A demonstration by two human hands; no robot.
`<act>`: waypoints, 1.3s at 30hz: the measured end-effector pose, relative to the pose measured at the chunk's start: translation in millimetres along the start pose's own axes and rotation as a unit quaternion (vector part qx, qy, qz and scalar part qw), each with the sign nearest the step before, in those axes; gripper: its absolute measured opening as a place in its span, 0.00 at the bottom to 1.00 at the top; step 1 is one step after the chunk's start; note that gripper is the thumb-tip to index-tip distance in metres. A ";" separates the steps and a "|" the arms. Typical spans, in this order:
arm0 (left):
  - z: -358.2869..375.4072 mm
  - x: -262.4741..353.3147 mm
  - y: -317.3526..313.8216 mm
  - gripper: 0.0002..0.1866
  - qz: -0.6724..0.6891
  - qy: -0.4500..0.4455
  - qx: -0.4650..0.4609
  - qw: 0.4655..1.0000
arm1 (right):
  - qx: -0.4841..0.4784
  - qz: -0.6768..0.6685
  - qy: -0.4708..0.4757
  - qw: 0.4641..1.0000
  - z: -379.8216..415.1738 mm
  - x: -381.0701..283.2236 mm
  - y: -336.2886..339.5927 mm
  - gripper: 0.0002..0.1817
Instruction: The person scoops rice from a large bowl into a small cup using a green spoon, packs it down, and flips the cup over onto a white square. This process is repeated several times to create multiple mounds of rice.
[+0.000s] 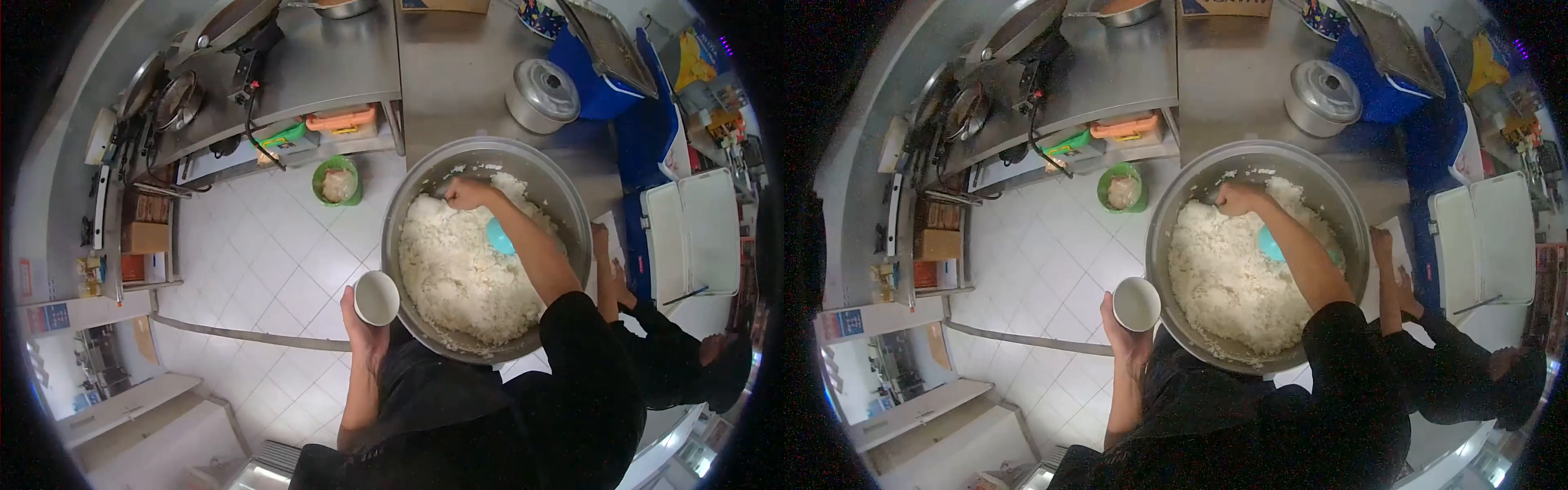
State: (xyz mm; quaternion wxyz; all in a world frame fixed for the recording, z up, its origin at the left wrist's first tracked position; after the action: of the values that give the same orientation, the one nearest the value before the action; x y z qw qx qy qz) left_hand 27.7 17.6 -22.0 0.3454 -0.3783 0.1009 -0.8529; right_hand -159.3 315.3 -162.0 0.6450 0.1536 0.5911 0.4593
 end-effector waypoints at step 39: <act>16.7 -2.1 46.3 0.29 0.102 0.027 -0.038 0.994 | 0.012 0.395 0.112 0.912 173.1 -231.1 36.7 0.10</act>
State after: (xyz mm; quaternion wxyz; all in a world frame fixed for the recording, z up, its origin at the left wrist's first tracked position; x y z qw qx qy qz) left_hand 64.4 -13.8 -31.8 0.4135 -0.3558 0.1806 -0.8184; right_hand 9.9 215.6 52.8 0.3382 0.3296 0.5560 0.6840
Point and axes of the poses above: each hand's wrist, its own z-axis away from the middle knuckle, its own y-axis out of the back of the hand, x = y × z, the point moved 6 cm from there along -z, towards the middle knuckle, and after that the axes turned 8 degrees about x, right-handed, at the moved point
